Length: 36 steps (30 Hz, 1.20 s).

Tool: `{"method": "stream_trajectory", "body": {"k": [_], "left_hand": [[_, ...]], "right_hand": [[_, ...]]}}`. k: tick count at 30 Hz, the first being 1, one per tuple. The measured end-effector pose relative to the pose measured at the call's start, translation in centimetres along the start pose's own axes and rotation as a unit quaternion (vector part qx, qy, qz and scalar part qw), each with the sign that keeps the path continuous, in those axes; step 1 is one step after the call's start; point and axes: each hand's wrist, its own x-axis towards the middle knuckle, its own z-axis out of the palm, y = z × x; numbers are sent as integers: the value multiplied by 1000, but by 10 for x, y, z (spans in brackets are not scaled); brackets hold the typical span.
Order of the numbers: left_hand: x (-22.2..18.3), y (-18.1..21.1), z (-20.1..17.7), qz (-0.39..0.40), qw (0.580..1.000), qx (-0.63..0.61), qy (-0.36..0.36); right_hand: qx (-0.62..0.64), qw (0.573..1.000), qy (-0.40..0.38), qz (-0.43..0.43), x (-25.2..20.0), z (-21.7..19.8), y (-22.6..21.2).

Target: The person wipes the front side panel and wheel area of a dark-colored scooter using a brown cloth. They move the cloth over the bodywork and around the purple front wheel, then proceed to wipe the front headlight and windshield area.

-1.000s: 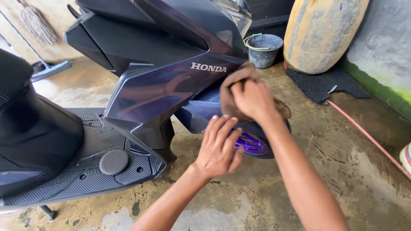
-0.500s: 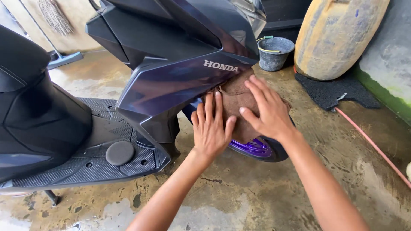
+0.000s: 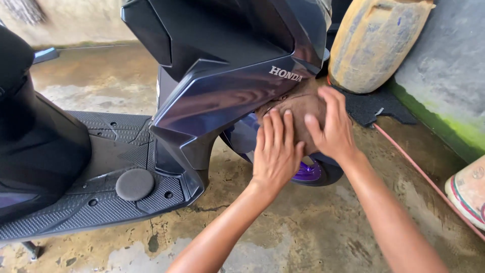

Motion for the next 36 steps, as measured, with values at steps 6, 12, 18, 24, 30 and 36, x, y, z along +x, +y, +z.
{"method": "stream_trajectory", "body": {"k": [6, 12, 18, 24, 30, 36], "left_hand": [[-24, -29, -17, 4, 994, 52, -101], [17, 8, -21, -74, 983, -10, -169], [37, 19, 24, 35, 985, -170, 6], [35, 11, 24, 76, 983, -161, 37], [-31, -67, 37, 92, 996, -17, 10], [-38, -60, 47, 72, 997, -14, 1]], "right_hand": [[-88, 982, 30, -164, 8, 0, -26], [-59, 990, -37, -121, 24, 5, 2], [75, 993, -94, 18, -14, -2, 32], [50, 992, -102, 51, -49, -10, 55], [-119, 980, -6, -162, 0, 19, -4], [-154, 974, 13, -163, 13, 13, -4]]}}
